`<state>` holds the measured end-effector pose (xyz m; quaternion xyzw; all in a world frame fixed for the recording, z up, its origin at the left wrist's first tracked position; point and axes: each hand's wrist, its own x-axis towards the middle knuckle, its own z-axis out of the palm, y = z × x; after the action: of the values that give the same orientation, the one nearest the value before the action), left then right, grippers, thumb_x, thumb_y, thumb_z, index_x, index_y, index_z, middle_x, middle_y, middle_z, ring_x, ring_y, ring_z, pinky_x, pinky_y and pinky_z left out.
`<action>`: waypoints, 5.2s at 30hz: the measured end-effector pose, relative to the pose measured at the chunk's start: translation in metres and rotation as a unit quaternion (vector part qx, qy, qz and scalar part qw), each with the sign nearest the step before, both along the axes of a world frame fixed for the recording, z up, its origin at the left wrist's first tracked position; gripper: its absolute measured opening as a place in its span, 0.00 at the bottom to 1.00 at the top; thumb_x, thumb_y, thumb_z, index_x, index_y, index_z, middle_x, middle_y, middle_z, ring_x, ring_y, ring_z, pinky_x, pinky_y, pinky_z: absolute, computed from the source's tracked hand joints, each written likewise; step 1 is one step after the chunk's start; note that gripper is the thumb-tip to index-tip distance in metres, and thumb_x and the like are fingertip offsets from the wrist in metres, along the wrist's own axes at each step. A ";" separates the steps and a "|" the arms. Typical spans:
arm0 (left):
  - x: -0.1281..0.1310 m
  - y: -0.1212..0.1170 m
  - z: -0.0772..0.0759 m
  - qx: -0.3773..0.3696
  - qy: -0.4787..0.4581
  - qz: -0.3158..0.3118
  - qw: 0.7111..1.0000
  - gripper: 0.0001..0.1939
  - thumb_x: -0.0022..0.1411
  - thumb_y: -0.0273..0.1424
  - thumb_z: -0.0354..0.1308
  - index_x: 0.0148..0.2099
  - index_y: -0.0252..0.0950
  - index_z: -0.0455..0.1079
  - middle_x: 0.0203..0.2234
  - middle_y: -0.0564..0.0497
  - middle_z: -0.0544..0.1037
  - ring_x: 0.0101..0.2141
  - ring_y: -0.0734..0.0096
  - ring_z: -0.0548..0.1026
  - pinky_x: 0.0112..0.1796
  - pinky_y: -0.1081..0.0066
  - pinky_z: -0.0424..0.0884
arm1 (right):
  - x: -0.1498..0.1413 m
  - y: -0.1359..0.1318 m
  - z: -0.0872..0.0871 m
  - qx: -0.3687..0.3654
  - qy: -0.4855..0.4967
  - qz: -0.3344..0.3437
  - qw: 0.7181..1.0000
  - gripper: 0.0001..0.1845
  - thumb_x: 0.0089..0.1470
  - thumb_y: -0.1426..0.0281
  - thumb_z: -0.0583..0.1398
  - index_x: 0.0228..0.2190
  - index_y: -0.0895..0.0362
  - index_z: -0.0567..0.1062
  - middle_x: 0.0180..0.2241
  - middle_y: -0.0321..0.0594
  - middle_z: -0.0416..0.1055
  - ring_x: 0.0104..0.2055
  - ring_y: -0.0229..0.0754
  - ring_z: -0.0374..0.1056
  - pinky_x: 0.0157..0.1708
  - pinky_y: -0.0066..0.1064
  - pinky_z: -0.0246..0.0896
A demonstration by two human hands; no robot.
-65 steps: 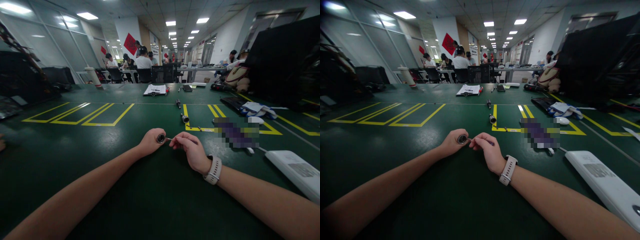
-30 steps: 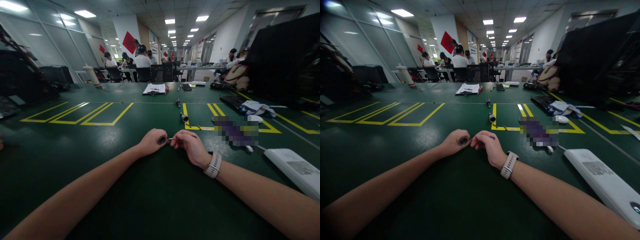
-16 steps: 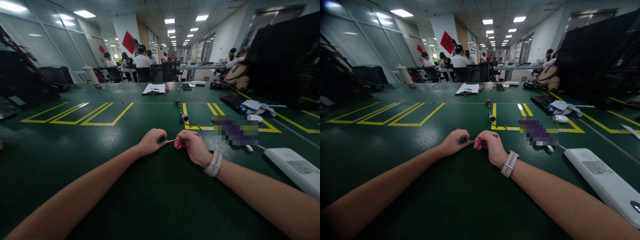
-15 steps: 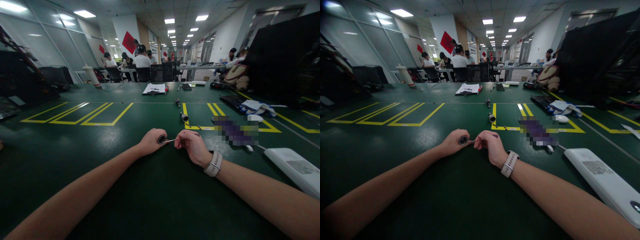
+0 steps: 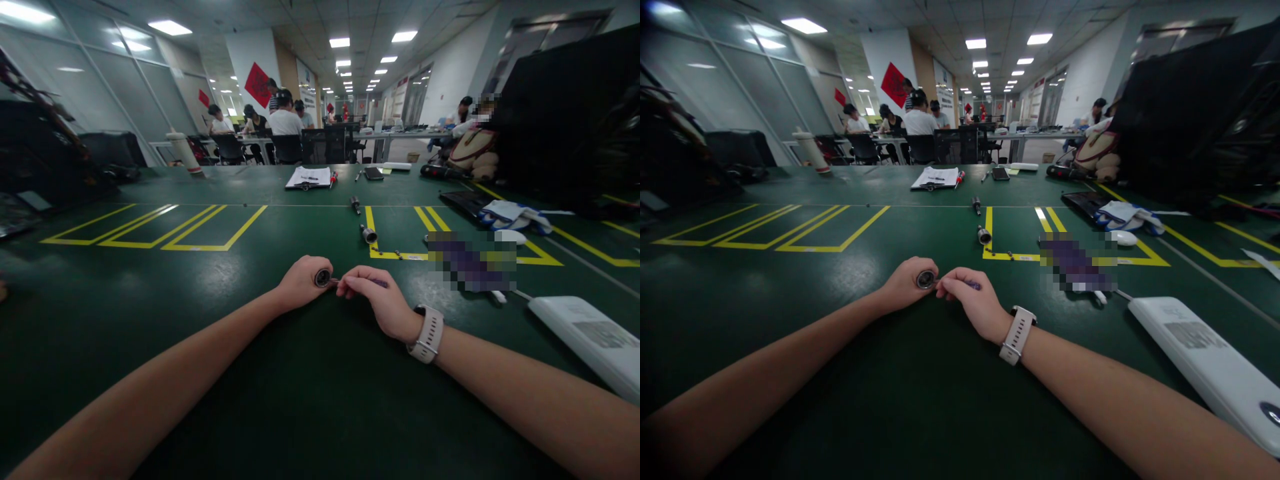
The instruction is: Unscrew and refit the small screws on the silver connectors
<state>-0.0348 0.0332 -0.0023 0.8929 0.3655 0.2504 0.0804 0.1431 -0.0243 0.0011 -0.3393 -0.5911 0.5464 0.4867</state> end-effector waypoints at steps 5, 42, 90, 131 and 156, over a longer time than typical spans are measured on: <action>-0.001 -0.001 0.000 -0.028 -0.025 0.009 0.999 0.06 0.52 0.30 0.56 0.26 0.34 0.63 0.21 0.55 0.68 0.24 0.74 0.65 0.27 0.73 0.59 | -0.002 0.002 -0.002 -0.034 0.051 0.034 0.998 0.08 0.52 0.70 0.57 0.25 0.58 0.75 0.26 0.37 0.72 0.29 0.36 0.64 0.32 0.31 0.58; 0.000 -0.002 -0.002 -0.008 -0.035 -0.006 0.999 0.10 0.56 0.32 0.54 0.25 0.35 0.61 0.20 0.56 0.65 0.23 0.76 0.64 0.25 0.75 0.59 | 0.002 0.004 0.001 -0.012 0.049 -0.024 0.998 0.10 0.50 0.71 0.56 0.22 0.57 0.75 0.24 0.38 0.73 0.29 0.39 0.65 0.32 0.33 0.58; 0.002 -0.006 0.002 0.095 0.124 -0.008 0.988 0.06 0.57 0.25 0.50 0.28 0.34 0.64 0.22 0.52 0.68 0.25 0.70 0.66 0.29 0.70 0.59 | 0.003 0.012 -0.004 -0.089 0.097 -0.037 0.991 0.11 0.45 0.71 0.56 0.17 0.59 0.74 0.20 0.40 0.73 0.23 0.37 0.64 0.26 0.30 0.57; 0.001 -0.003 -0.001 0.023 0.072 0.004 0.997 0.08 0.57 0.33 0.56 0.28 0.35 0.65 0.23 0.54 0.70 0.25 0.73 0.68 0.29 0.73 0.61 | 0.001 0.008 -0.005 -0.004 0.054 -0.072 0.996 0.10 0.47 0.72 0.55 0.18 0.57 0.72 0.18 0.35 0.67 0.24 0.37 0.62 0.26 0.30 0.55; 0.001 -0.002 0.000 0.050 0.063 0.001 0.997 0.04 0.55 0.26 0.54 0.28 0.34 0.63 0.22 0.54 0.68 0.25 0.72 0.66 0.29 0.72 0.60 | 0.001 0.002 0.000 0.016 0.015 -0.032 0.999 0.11 0.51 0.70 0.57 0.21 0.58 0.75 0.23 0.36 0.70 0.29 0.38 0.65 0.32 0.31 0.57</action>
<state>-0.0340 0.0312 -0.0022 0.9093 0.3580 0.2118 0.0124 0.1439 -0.0219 0.0014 -0.3419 -0.5817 0.5260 0.5177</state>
